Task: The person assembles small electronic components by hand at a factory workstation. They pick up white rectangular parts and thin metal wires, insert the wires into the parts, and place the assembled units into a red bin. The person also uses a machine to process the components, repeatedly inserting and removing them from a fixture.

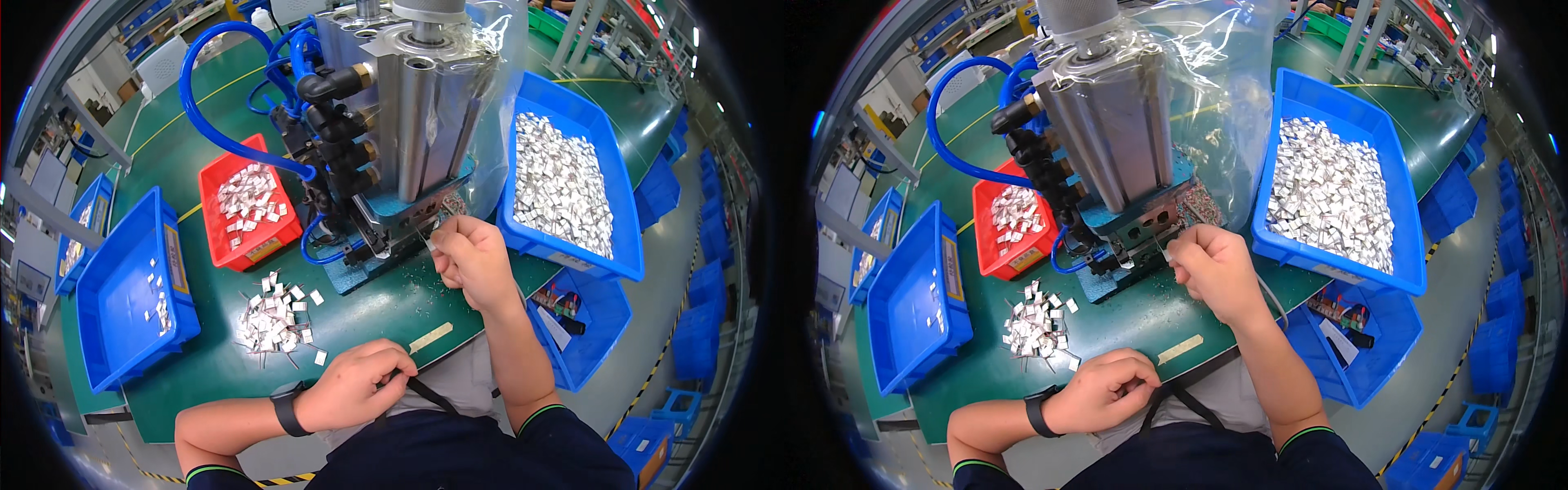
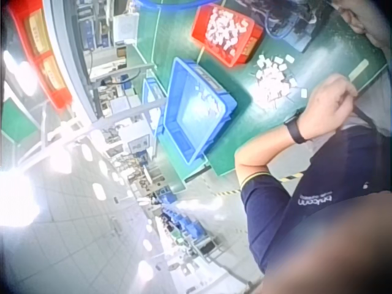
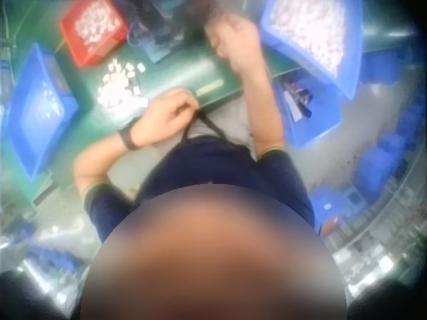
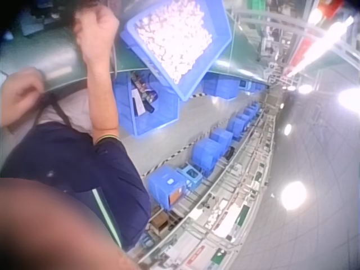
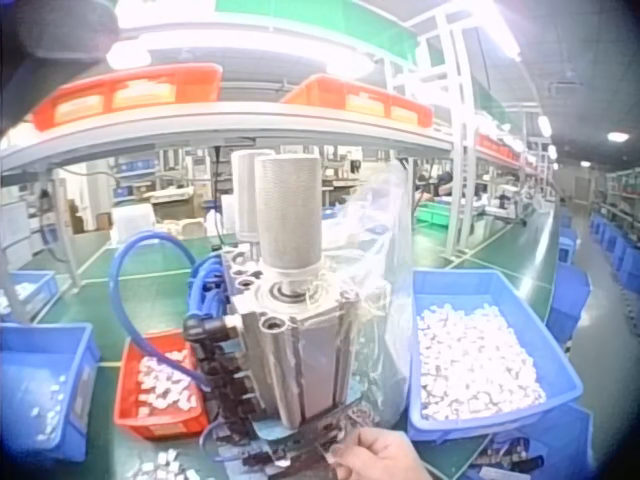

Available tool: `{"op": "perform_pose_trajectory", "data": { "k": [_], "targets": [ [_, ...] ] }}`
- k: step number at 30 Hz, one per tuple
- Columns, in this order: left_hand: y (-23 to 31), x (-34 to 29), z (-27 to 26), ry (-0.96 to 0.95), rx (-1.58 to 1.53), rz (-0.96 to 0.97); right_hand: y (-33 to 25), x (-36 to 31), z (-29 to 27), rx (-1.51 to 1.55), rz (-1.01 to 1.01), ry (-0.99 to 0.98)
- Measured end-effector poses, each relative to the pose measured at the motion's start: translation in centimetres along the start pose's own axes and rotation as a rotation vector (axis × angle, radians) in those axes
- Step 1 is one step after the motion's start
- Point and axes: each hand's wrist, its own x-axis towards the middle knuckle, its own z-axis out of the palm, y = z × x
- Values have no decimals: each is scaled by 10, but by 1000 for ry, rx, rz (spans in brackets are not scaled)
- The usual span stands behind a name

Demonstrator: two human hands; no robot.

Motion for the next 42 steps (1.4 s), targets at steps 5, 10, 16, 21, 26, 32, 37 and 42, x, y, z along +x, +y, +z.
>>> {"op": "perform_pose_trajectory", "data": {
  "k": [5,10,16,21,26,32,37,42],
  "targets": [
    [39,-15,-34,-77,681,136,6,-5,-8,-16,-43,-51],
    [52,-31,-40,-147,1101,-135,10,-9,-12,-77,-84,-113],
    [29,-18,-42,-50,1037,-103,8,-10,-9,-118,-117,-171],
    [27,-18,-55,-54,1021,-89,1,-12,-3,-631,-177,-387],
    [25,-17,-51,-11,900,-55,-8,-19,7,-1161,-294,-407],
    [7,-9,-44,141,898,46,-19,-23,9,-1042,-357,-266],
    [-5,-5,-37,146,1028,103,-16,-13,14,-945,-370,-316],
    [-10,-1,-42,159,1097,154,-4,-9,19,-920,-456,-486]
  ]
}}
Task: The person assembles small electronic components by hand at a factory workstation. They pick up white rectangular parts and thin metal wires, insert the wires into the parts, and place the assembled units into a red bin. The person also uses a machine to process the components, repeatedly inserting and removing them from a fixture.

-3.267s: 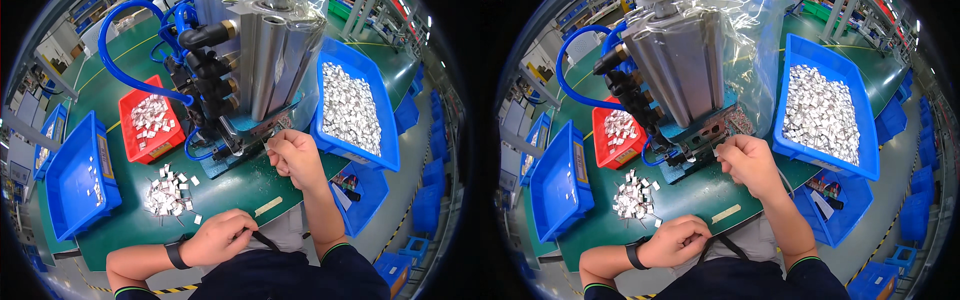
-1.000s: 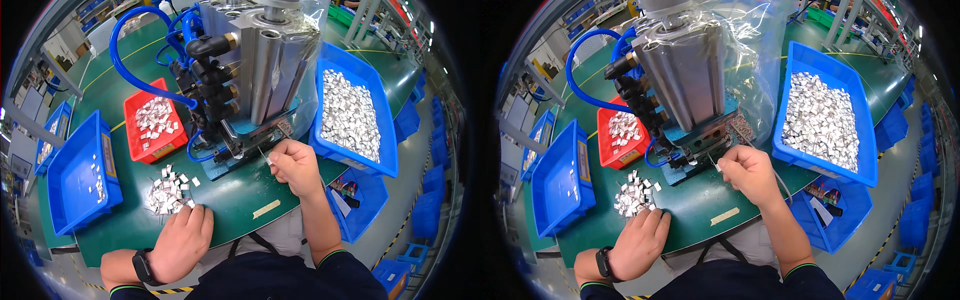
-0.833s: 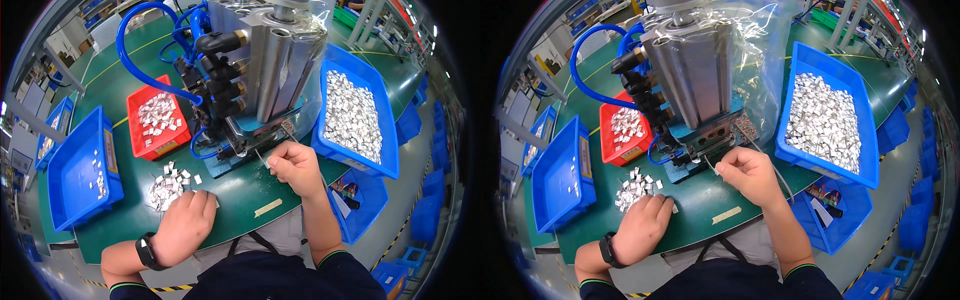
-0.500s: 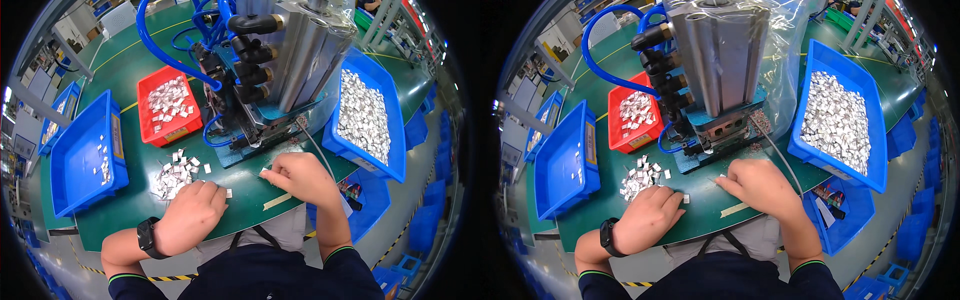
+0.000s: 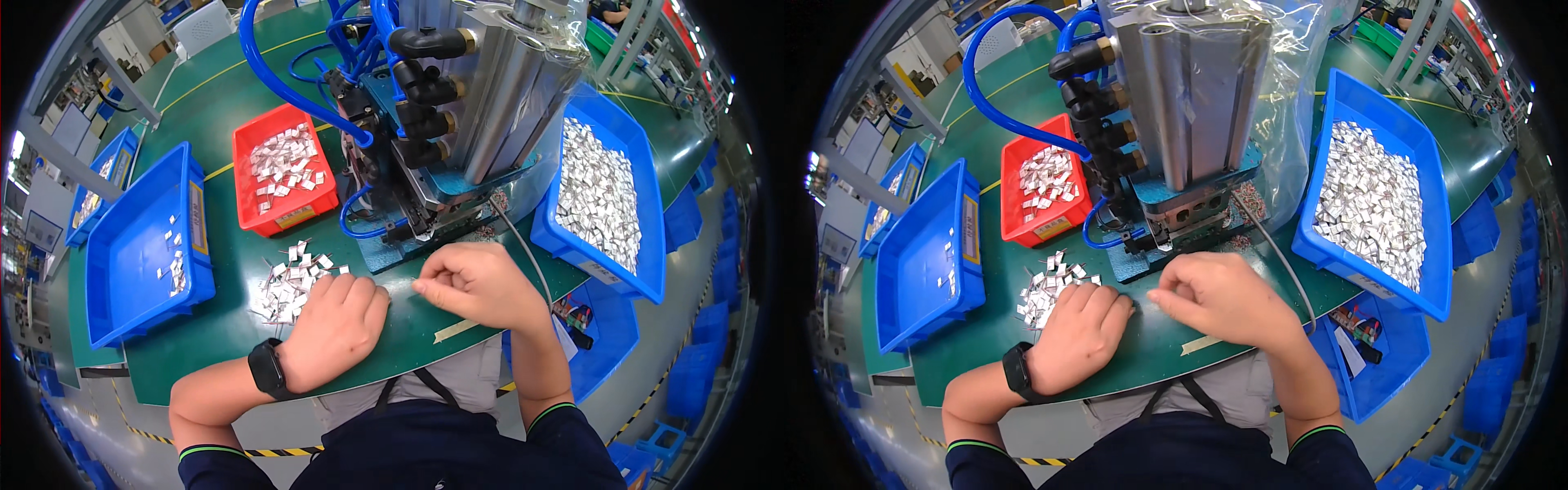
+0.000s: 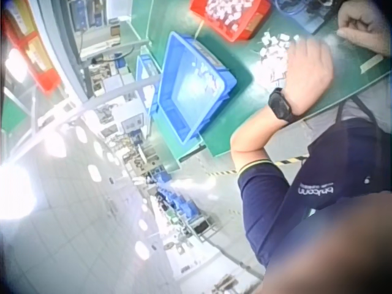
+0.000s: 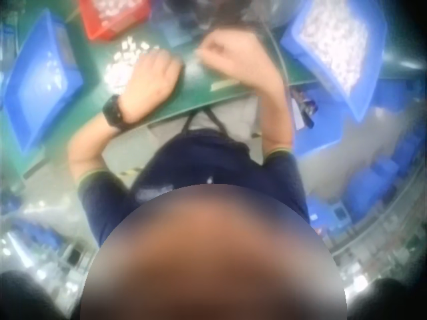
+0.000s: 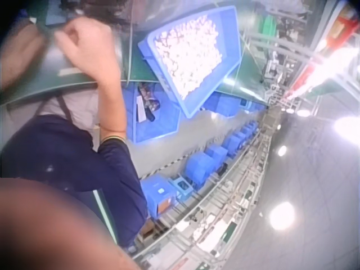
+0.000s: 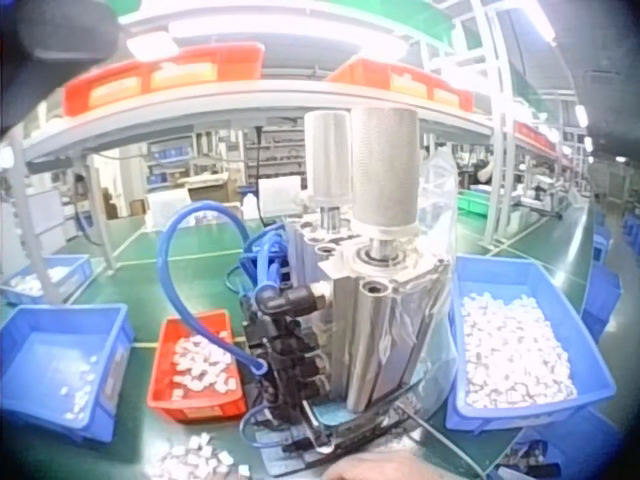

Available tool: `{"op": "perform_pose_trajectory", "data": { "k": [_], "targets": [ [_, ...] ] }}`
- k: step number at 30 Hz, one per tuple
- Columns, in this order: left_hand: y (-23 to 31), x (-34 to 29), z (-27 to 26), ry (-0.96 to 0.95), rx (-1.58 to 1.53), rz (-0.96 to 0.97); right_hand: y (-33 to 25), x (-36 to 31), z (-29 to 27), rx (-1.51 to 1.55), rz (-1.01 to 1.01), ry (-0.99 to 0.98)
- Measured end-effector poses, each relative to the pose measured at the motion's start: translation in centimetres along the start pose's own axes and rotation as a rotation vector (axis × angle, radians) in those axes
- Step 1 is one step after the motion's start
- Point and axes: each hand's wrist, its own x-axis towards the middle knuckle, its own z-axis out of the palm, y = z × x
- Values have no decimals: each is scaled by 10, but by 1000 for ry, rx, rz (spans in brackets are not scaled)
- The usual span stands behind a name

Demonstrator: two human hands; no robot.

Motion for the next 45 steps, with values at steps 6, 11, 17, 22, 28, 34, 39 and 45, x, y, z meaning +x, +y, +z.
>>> {"op": "perform_pose_trajectory", "data": {
  "k": [6,11,17,22,28,34,39,45],
  "targets": [
    [-7,20,-4,143,-648,-247,-14,7,10,37,-108,-37],
    [-8,28,-7,-6,-1460,-625,-3,5,10,80,-168,102],
    [8,27,-14,50,-1335,-632,3,-7,16,384,46,146],
    [3,22,-10,13,-1477,-661,-4,-9,3,578,272,-14],
    [6,22,-13,-13,-1543,-639,7,-14,4,862,254,-170],
    [9,20,-10,58,-1501,-566,4,-11,-7,792,442,-411],
    [11,20,-12,76,-1386,-471,1,-10,-11,853,486,-432],
    [11,17,-8,91,-1376,-431,0,-10,-13,920,508,-427]
  ]
}}
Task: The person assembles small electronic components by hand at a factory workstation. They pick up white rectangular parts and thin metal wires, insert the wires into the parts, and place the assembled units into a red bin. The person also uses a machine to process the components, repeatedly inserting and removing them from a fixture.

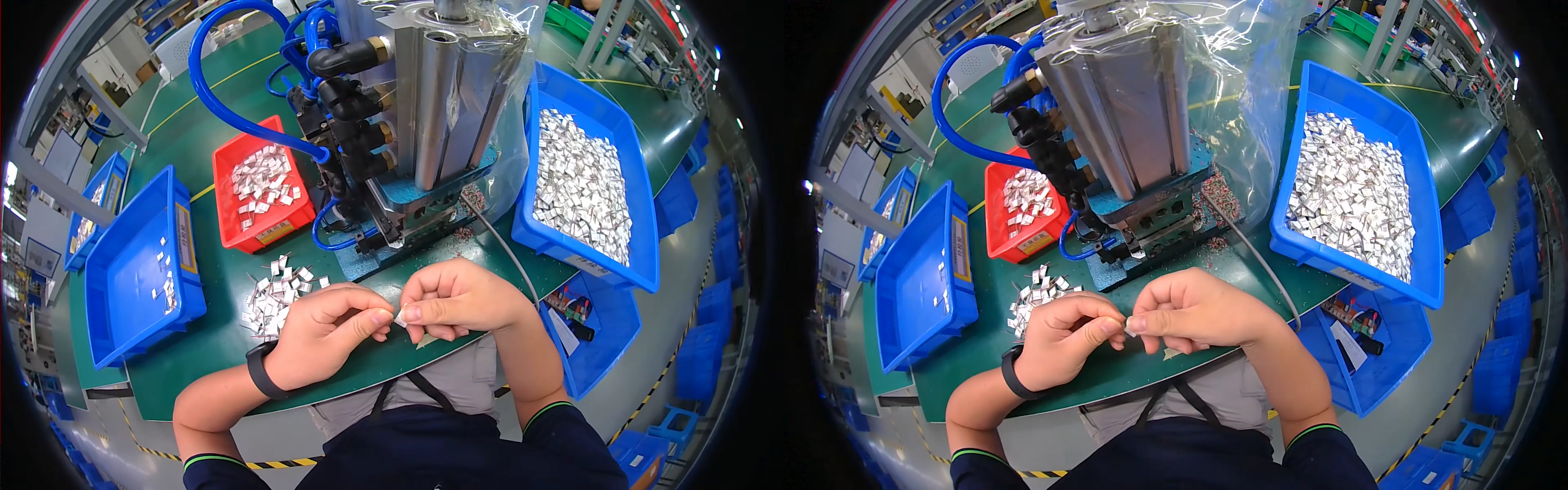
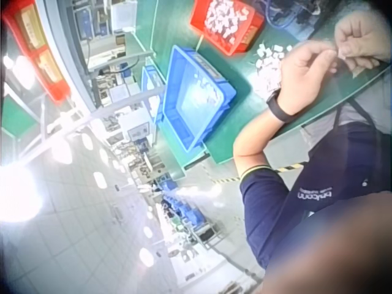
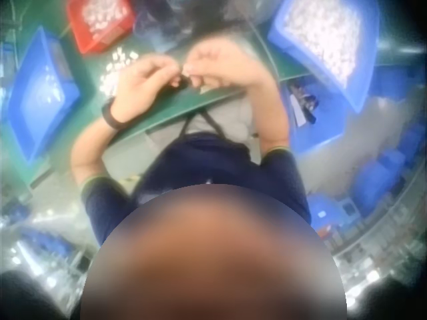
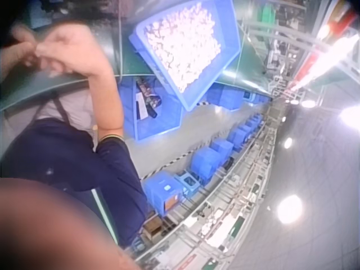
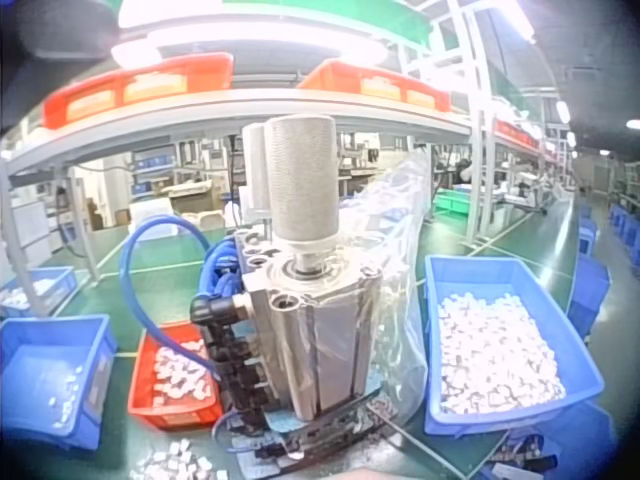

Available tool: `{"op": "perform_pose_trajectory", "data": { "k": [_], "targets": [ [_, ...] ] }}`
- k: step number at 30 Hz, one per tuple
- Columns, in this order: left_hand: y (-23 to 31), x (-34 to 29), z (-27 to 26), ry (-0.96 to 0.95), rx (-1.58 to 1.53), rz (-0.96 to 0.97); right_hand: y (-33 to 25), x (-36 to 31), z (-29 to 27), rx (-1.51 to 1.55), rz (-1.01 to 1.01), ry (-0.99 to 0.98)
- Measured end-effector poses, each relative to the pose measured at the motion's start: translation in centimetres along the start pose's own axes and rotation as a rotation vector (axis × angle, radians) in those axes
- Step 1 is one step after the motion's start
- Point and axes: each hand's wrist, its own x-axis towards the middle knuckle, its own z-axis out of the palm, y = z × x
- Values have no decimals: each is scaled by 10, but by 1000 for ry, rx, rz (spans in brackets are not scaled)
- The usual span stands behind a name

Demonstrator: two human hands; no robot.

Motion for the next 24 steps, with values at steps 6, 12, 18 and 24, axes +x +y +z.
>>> {"op": "perform_pose_trajectory", "data": {
  "k": [6,12,18,24],
  "targets": [
    [-4,-4,4,43,-111,-4,1,-3,1,-47,-39,36],
    [-12,-11,9,-54,-9,-155,2,-14,-13,-14,-270,444],
    [-15,-5,9,-252,358,16,-2,0,-16,76,-335,646],
    [-15,-5,10,-243,322,-18,-1,8,-17,100,-340,669]
  ]
}}
